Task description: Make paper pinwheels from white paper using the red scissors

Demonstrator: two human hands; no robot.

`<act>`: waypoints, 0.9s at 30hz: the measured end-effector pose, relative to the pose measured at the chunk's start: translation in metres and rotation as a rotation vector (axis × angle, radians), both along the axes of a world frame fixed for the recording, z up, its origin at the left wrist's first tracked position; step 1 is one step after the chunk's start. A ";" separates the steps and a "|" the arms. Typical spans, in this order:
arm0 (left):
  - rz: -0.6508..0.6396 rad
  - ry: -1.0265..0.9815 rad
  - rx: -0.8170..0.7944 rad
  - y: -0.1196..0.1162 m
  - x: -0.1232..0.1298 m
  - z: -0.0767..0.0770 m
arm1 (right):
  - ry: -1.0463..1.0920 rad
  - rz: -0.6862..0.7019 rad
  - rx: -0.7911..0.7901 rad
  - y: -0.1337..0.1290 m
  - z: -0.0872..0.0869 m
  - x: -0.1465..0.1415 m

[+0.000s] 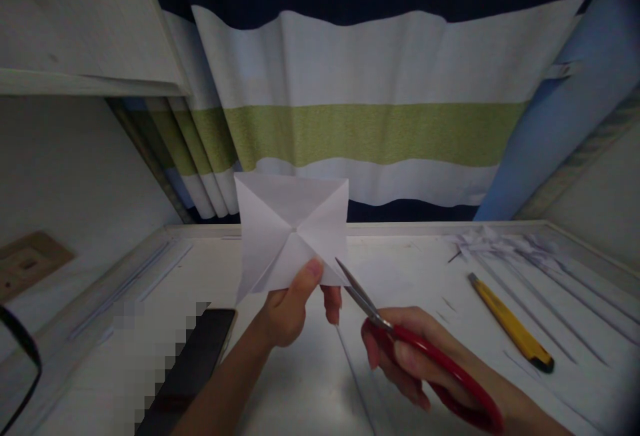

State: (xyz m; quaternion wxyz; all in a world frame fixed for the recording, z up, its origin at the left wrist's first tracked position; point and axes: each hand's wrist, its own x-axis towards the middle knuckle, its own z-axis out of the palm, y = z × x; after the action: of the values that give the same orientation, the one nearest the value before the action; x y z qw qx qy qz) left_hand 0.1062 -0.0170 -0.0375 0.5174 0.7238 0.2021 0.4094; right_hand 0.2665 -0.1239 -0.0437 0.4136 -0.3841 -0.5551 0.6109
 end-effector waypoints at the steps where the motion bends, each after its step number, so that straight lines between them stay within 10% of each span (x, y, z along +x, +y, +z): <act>1: 0.007 0.001 -0.001 0.000 0.000 -0.001 | 0.007 -0.004 -0.005 0.000 0.001 0.000; 27: -0.039 0.038 0.007 0.002 -0.002 -0.001 | -0.015 -0.029 -0.019 0.000 0.003 -0.001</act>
State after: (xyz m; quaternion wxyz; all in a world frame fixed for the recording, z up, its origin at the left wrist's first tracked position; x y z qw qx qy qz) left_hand 0.1046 -0.0151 -0.0386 0.5187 0.7372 0.1962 0.3860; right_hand 0.2654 -0.1242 -0.0410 0.4145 -0.4004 -0.5469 0.6072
